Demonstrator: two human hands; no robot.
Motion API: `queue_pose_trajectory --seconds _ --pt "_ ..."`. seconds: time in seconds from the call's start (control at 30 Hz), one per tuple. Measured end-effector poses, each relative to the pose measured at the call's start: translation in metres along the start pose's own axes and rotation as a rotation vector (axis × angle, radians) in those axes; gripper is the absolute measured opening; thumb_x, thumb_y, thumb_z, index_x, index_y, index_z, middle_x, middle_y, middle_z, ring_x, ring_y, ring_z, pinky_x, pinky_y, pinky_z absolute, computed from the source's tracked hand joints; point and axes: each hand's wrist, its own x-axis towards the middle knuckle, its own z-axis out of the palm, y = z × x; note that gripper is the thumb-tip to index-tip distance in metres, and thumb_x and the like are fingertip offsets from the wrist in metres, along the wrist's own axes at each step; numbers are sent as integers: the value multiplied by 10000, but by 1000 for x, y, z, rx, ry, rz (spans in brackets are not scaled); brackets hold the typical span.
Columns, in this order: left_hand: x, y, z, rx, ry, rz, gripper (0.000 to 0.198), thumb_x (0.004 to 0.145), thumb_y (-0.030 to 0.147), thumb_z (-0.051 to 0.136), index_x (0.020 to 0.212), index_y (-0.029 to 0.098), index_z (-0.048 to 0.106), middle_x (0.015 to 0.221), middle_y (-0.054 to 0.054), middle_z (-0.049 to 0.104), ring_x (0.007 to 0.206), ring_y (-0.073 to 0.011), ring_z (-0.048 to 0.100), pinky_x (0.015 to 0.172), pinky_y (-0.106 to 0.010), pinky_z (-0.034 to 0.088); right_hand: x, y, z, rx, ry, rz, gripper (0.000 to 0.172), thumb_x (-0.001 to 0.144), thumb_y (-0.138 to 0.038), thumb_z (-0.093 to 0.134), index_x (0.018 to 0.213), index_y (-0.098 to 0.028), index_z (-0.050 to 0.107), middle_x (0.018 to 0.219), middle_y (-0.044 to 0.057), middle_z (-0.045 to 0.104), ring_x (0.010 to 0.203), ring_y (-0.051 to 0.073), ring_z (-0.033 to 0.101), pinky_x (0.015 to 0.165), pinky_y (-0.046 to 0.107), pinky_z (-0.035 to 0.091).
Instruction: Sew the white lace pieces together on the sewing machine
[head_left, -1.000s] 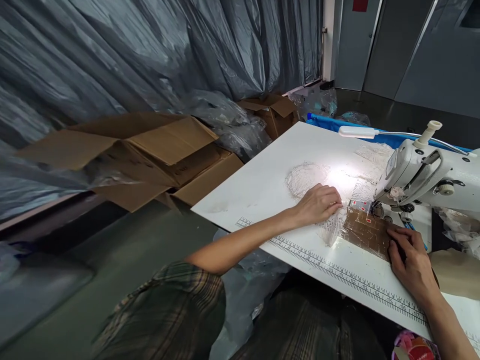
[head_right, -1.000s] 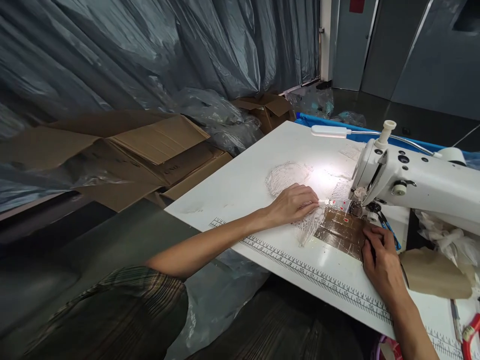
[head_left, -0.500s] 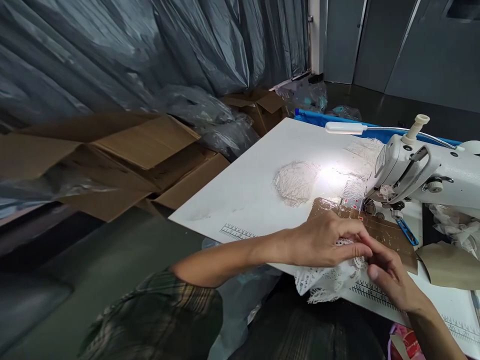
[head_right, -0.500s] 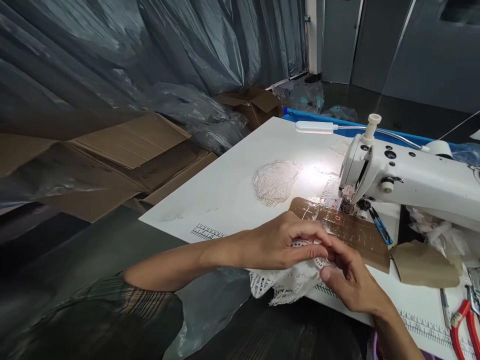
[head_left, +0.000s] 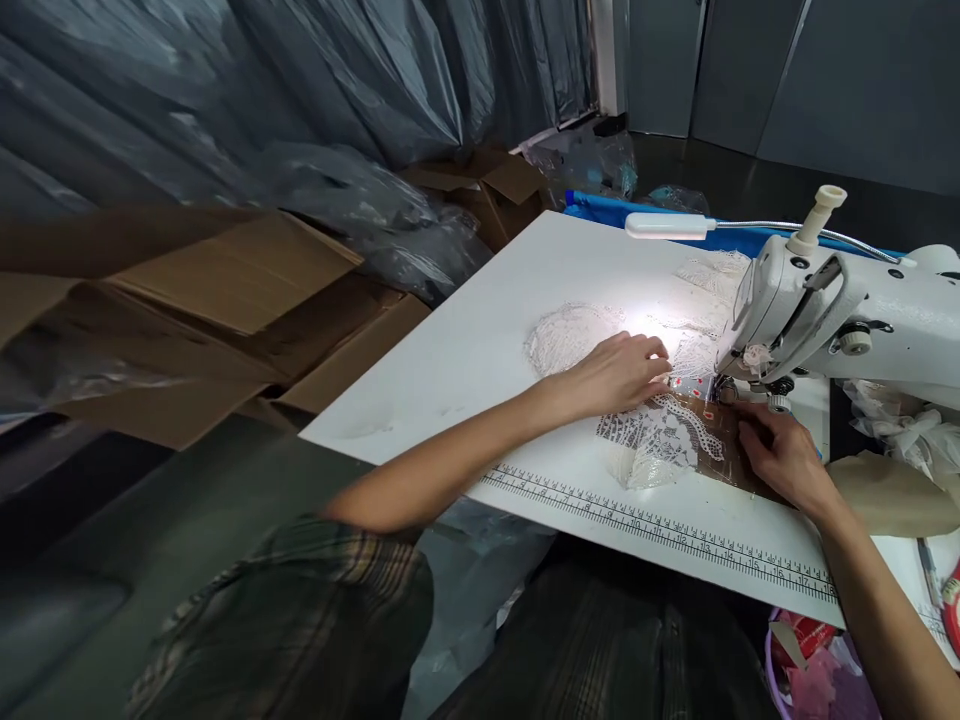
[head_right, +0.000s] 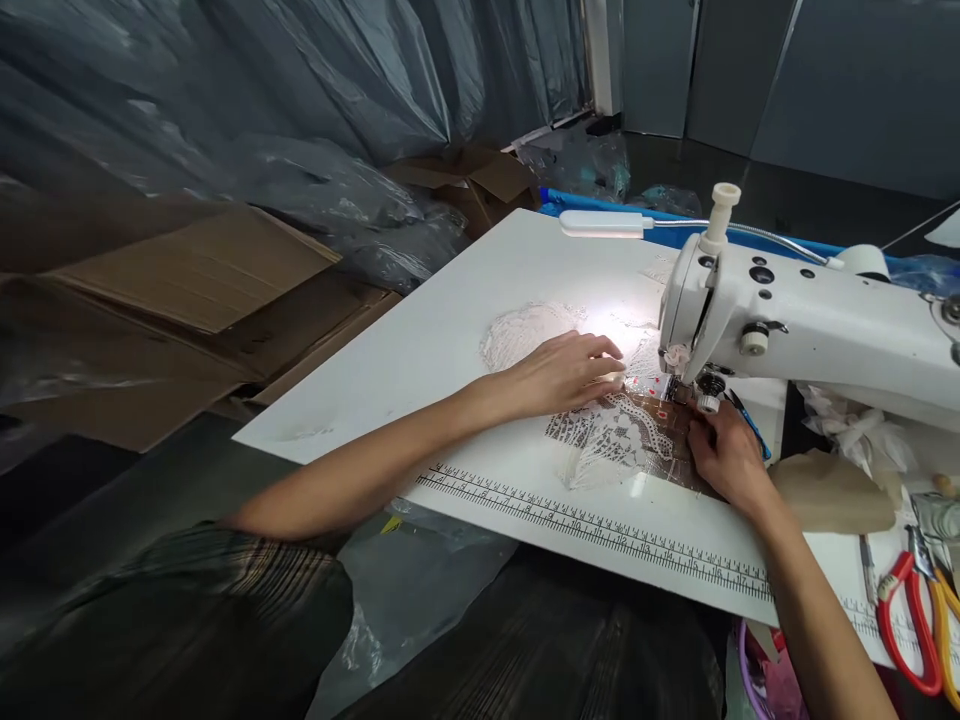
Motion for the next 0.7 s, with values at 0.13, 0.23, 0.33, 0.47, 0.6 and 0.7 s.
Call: queue_pose_trajectory --seconds 0.13,0.23,0.33,0.47,0.6,0.7 --pt "16 -1 10 -273 -46 271 170 987 195 610 1088 230 742 1109 -57 722 975 -162 658 833 -284 500 -2 -1 -4 58 6 27 349 889 -348 482 1080 -209 740 894 82 730 830 227 680 746 358 557" --pt "25 0 21 -450 -129 384 134 942 204 694 1040 261 766 1090 -33 729 995 -152 661 861 -271 518 -4 -6 -5 75 7 23 344 884 -350 485 1054 -213 750 887 77 734 833 227 680 754 356 553" --pt "30 -2 33 -508 -142 372 100 896 206 753 975 260 782 1072 -41 716 957 -145 657 812 -252 522 -4 -7 -3 69 8 14 355 884 -344 482 1067 -208 754 901 83 737 856 231 683 778 360 553" --pt "28 -2 40 -498 -61 349 37 899 195 741 889 217 770 1052 -57 709 931 -142 654 835 -271 515 -6 -5 1 60 37 2 369 886 -334 482 1098 -200 753 937 97 733 898 244 687 824 386 561" --pt "23 6 29 -413 -38 392 136 998 212 595 937 189 714 981 -50 742 884 -144 667 906 -336 499 -10 -15 3 98 52 -49 408 919 -432 502 1146 -197 745 1038 136 710 932 267 679 850 436 566" --pt "20 15 16 -356 -66 402 225 1051 219 470 993 175 683 842 -36 742 735 -128 652 838 -337 514 -10 -31 4 213 -45 -138 427 914 -518 557 1173 -222 721 1153 135 683 1070 273 659 950 447 541"
